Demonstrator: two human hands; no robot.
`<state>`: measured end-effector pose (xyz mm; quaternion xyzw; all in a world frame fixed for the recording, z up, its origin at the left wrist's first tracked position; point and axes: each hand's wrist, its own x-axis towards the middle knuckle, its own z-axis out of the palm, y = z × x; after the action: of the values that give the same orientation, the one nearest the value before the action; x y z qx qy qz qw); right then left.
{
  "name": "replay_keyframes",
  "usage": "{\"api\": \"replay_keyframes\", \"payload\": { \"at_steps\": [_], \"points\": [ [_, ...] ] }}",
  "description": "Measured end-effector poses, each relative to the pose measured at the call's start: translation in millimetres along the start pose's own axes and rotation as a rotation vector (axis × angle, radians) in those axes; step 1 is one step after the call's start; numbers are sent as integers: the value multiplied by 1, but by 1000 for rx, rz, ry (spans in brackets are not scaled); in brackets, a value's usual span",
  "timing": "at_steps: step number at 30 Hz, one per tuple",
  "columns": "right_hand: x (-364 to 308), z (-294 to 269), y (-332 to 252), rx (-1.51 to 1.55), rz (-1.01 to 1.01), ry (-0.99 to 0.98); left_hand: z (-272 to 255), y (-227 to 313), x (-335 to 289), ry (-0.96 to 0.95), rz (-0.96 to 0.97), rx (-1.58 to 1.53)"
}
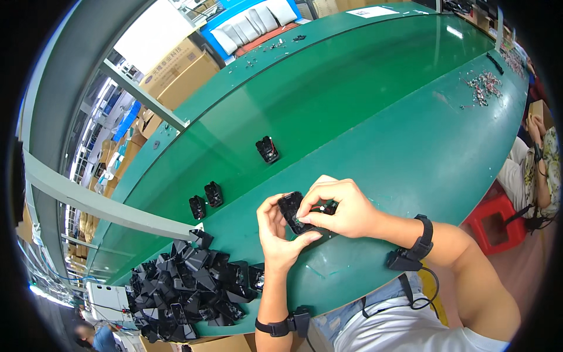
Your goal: The person assembles small black electronic devices at a green workbench in a factory setting. They pick up black plastic housings and small circuit boards, insert the boards into the housings, and place the completed units in a row on the table. The process is repetitive, involving handling components one at a time.
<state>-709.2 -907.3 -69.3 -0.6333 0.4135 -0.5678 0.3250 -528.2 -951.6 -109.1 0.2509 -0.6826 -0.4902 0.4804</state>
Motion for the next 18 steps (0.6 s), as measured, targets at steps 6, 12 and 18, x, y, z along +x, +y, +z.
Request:
{"api": "replay_keyframes", "payload": {
  "at_steps": [6, 12, 18],
  "points": [
    [-5, 5, 2, -119, -38, 41, -2, 7, 1, 20, 49, 204],
    [-7, 7, 4, -41, 89, -11, -2, 8, 0, 10, -14, 121],
    [-5, 9, -1, -178, -15, -21, -8, 2, -2, 39, -22, 82]
  ]
}}
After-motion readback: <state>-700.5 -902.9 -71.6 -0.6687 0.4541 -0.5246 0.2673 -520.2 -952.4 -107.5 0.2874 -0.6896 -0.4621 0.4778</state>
